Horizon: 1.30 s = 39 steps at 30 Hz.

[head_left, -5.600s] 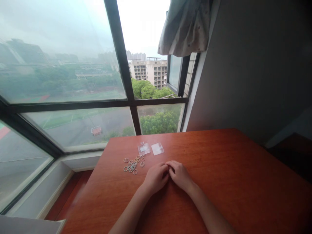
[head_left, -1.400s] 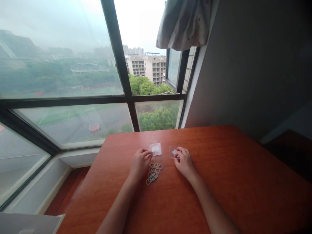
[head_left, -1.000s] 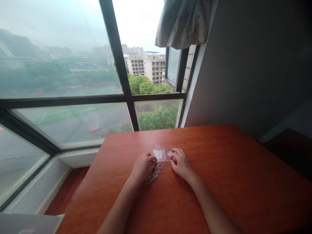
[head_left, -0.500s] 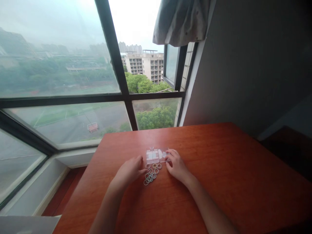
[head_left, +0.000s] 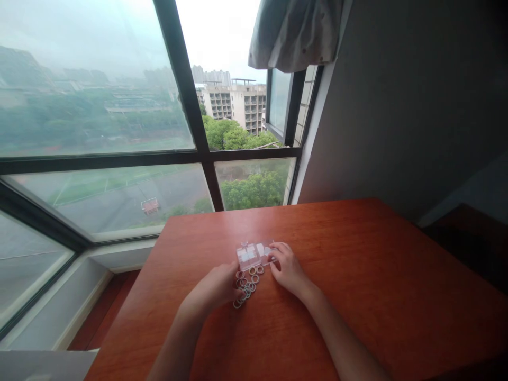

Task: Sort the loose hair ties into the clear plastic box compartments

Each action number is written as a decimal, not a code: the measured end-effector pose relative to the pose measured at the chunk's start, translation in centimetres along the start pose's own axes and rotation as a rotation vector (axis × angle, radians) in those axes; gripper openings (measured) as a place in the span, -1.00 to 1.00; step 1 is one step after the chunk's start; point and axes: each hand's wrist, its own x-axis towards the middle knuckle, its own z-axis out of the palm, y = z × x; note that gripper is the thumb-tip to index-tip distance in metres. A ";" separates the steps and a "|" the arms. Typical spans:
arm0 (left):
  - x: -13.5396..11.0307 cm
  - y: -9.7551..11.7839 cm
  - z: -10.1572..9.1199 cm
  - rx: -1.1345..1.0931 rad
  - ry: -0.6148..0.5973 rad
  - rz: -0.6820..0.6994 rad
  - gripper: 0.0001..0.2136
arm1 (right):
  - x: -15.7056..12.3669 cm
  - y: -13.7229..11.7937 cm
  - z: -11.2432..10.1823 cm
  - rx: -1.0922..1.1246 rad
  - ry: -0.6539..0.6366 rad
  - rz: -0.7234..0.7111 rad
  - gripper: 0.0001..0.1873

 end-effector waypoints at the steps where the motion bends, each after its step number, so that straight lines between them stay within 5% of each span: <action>1: 0.0 0.0 0.1 0.004 -0.005 -0.001 -0.71 | 0.0 0.0 0.0 -0.002 0.000 0.004 -0.80; 17: 1.2 0.1 0.7 0.059 0.131 0.004 -0.89 | 0.1 0.5 0.4 -0.028 0.029 0.032 -0.83; 26: 0.0 -0.5 -0.1 0.073 0.031 -0.066 -0.67 | 0.2 -0.8 -0.5 -0.039 0.072 0.057 -0.82; 32: 0.1 0.1 1.3 0.030 -0.024 0.025 -0.56 | -0.4 -3.5 -0.5 -0.066 -0.260 -0.025 -0.81; 39: 0.8 0.8 1.6 -0.001 0.034 0.077 -0.73 | -0.4 -3.2 -1.4 -0.082 -0.349 -0.018 -0.84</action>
